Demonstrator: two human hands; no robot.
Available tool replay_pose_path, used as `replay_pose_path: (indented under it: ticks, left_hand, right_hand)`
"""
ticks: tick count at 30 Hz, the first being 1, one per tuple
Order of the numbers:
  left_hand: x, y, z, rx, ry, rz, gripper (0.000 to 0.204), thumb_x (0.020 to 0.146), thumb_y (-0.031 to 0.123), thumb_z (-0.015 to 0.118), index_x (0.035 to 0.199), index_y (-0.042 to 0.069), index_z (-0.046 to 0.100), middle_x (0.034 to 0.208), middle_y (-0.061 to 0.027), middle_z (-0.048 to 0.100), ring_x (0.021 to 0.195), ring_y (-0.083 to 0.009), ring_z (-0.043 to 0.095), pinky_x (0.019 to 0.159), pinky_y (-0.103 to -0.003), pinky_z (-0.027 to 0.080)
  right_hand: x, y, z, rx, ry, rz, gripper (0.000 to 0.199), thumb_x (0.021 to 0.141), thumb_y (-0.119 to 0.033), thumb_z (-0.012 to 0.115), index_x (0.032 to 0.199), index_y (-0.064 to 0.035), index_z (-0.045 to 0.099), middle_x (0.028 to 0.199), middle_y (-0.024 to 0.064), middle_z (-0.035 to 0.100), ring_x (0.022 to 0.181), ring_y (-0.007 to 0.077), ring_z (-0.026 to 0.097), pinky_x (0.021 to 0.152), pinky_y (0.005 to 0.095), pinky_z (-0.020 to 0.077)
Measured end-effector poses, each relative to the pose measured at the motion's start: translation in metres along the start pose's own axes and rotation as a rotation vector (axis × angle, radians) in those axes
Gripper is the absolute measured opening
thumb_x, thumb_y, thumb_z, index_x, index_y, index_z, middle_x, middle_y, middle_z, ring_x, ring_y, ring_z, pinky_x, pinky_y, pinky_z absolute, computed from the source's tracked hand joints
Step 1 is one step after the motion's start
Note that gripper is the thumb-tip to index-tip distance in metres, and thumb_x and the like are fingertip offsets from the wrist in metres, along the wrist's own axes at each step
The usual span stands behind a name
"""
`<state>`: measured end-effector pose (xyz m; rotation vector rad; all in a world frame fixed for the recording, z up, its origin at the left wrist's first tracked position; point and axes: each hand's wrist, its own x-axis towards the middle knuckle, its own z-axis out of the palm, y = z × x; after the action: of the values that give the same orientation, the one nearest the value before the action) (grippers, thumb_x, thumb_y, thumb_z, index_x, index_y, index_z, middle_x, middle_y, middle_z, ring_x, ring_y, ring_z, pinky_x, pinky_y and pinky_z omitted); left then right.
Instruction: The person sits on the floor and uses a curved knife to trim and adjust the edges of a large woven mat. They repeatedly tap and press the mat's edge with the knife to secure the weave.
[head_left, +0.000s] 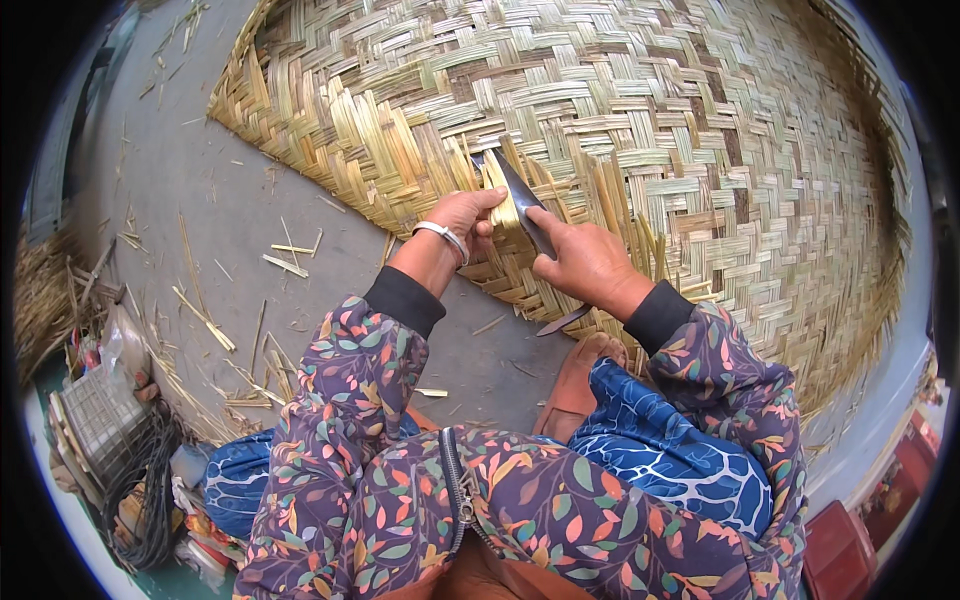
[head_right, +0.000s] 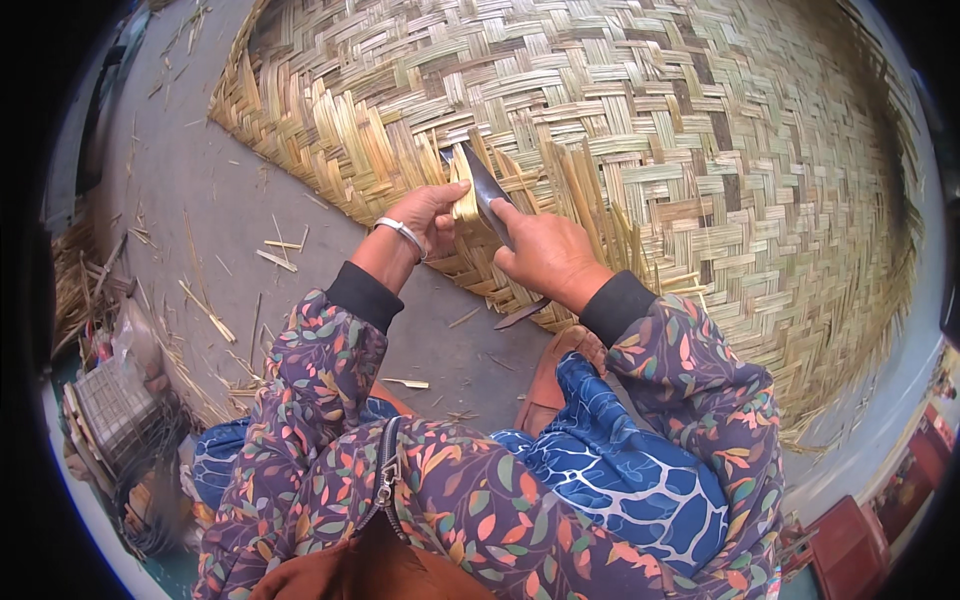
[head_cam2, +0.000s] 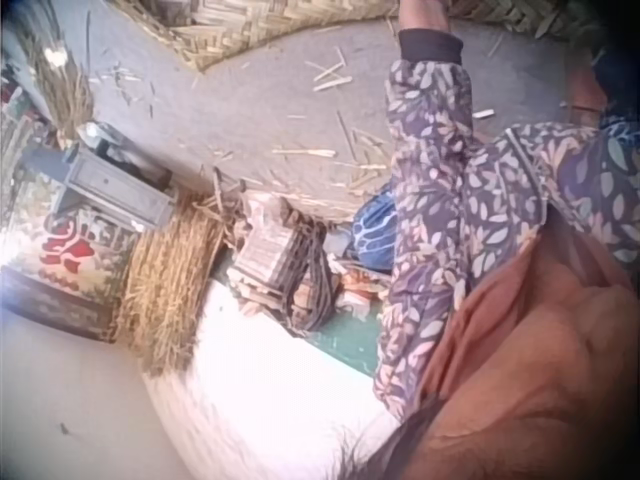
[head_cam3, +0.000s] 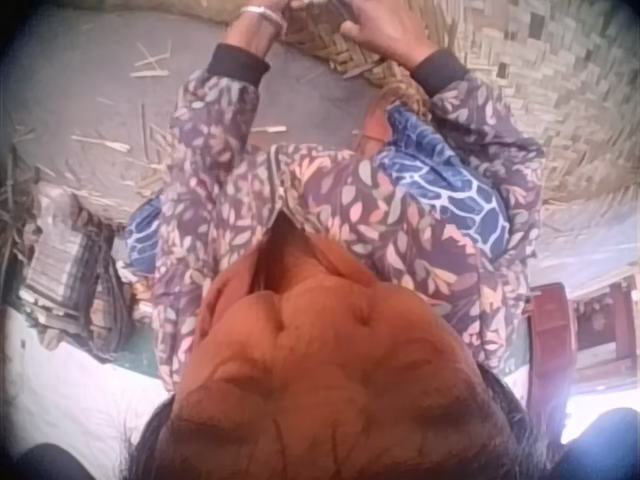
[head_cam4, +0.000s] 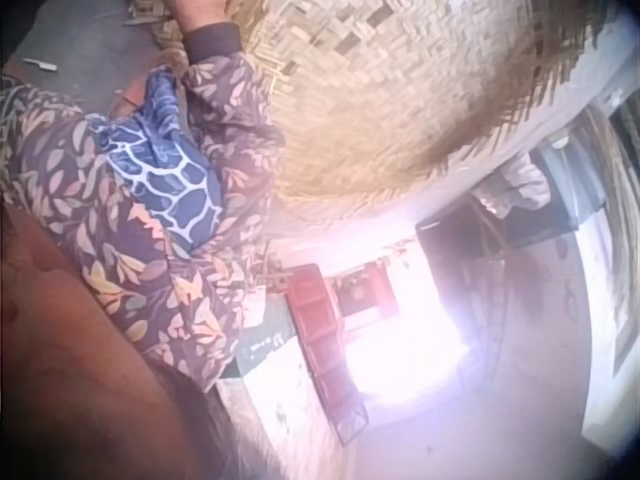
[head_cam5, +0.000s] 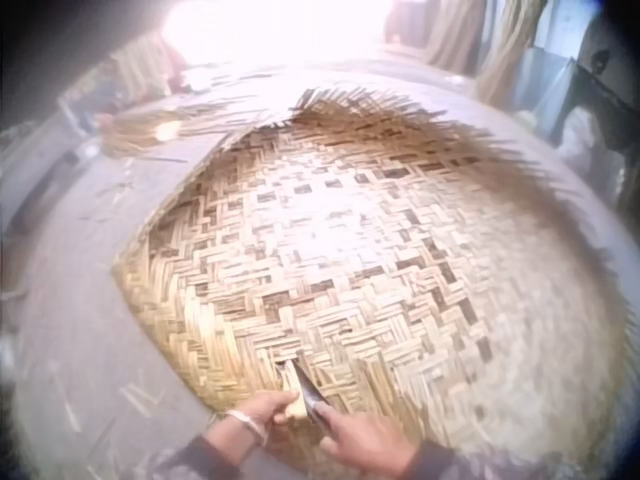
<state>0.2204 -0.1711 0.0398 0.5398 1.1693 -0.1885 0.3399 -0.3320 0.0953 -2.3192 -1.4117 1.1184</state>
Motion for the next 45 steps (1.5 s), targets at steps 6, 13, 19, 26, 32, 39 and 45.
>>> replay_pose_path:
  ticks: [6, 13, 19, 26, 32, 39, 45]
  left_hand:
    - [0.017, 0.005, 0.000, 0.080, 0.199, 0.152, 0.024, 0.087, 0.024, 0.072, 0.074, 0.009, 0.058, 0.055, 0.0024, 0.053, 0.037, -0.0082, 0.043, 0.034, -0.027, 0.034]
    - [0.017, 0.000, 0.005, 0.042, 0.189, 0.275, 0.028, 0.088, 0.026, 0.071, 0.071, 0.010, 0.055, 0.055, 0.0020, 0.049, 0.037, -0.0104, 0.043, 0.034, -0.028, 0.032]
    - [0.005, -0.002, -0.001, -0.020, 0.029, 0.193, 0.024, 0.091, 0.027, 0.070, 0.079, 0.012, 0.055, 0.063, 0.0048, 0.052, 0.040, -0.0050, 0.042, 0.037, -0.023, 0.034]
    - [0.009, -0.007, -0.006, -0.138, -0.095, 0.123, 0.021, 0.091, 0.027, 0.070, 0.083, 0.013, 0.055, 0.068, 0.0054, 0.054, 0.042, -0.0035, 0.043, 0.038, -0.022, 0.035]
    - [0.020, -0.002, 0.000, -0.037, 0.116, 0.208, 0.025, 0.090, 0.027, 0.070, 0.079, 0.009, 0.058, 0.058, 0.0033, 0.052, 0.038, -0.0064, 0.045, 0.033, -0.025, 0.032]
    - [0.020, 0.002, 0.003, 0.111, 0.140, 0.283, 0.025, 0.089, 0.031, 0.071, 0.079, 0.010, 0.062, 0.060, 0.0047, 0.053, 0.040, -0.0048, 0.046, 0.035, -0.021, 0.034]
    - [-0.003, -0.003, 0.002, 0.455, 0.222, 0.430, 0.032, 0.085, 0.032, 0.075, 0.079, 0.001, 0.067, 0.065, -0.0050, 0.065, 0.049, -0.0123, 0.061, 0.043, -0.024, 0.047]
  right_hand:
    - [0.000, -0.001, 0.002, 0.003, 0.002, -0.011, 0.063, 0.076, -0.027, 0.063, 0.136, -0.0160, 0.050, 0.079, 0.0209, 0.068, 0.074, 0.0399, 0.066, 0.069, 0.0497, 0.0525]
    - [0.003, 0.002, 0.000, -0.037, 0.015, -0.029, 0.063, 0.075, -0.025, 0.064, 0.136, -0.0158, 0.051, 0.079, 0.0217, 0.067, 0.075, 0.0401, 0.066, 0.070, 0.0497, 0.0528]
    - [0.004, 0.000, -0.002, -0.086, -0.035, -0.005, 0.059, 0.076, -0.026, 0.063, 0.134, -0.0173, 0.051, 0.082, 0.0186, 0.068, 0.077, 0.0381, 0.067, 0.069, 0.0495, 0.0532]
    - [0.004, 0.002, -0.001, -0.088, -0.055, 0.002, 0.060, 0.077, -0.027, 0.063, 0.136, -0.0193, 0.050, 0.082, 0.0172, 0.069, 0.078, 0.0366, 0.067, 0.068, 0.0494, 0.0533]
    - [0.004, -0.001, 0.000, -0.067, -0.044, 0.013, 0.065, 0.074, -0.022, 0.063, 0.137, -0.0177, 0.049, 0.078, 0.0231, 0.066, 0.073, 0.0413, 0.065, 0.068, 0.0508, 0.0522]
    - [0.004, 0.000, -0.003, -0.095, -0.038, -0.005, 0.065, 0.074, -0.023, 0.063, 0.138, -0.0181, 0.049, 0.077, 0.0225, 0.066, 0.072, 0.0410, 0.065, 0.067, 0.0506, 0.0521]
    - [0.005, 0.002, -0.002, -0.084, -0.016, -0.039, 0.064, 0.074, -0.023, 0.063, 0.137, -0.0186, 0.052, 0.076, 0.0218, 0.066, 0.072, 0.0402, 0.065, 0.067, 0.0500, 0.0523]
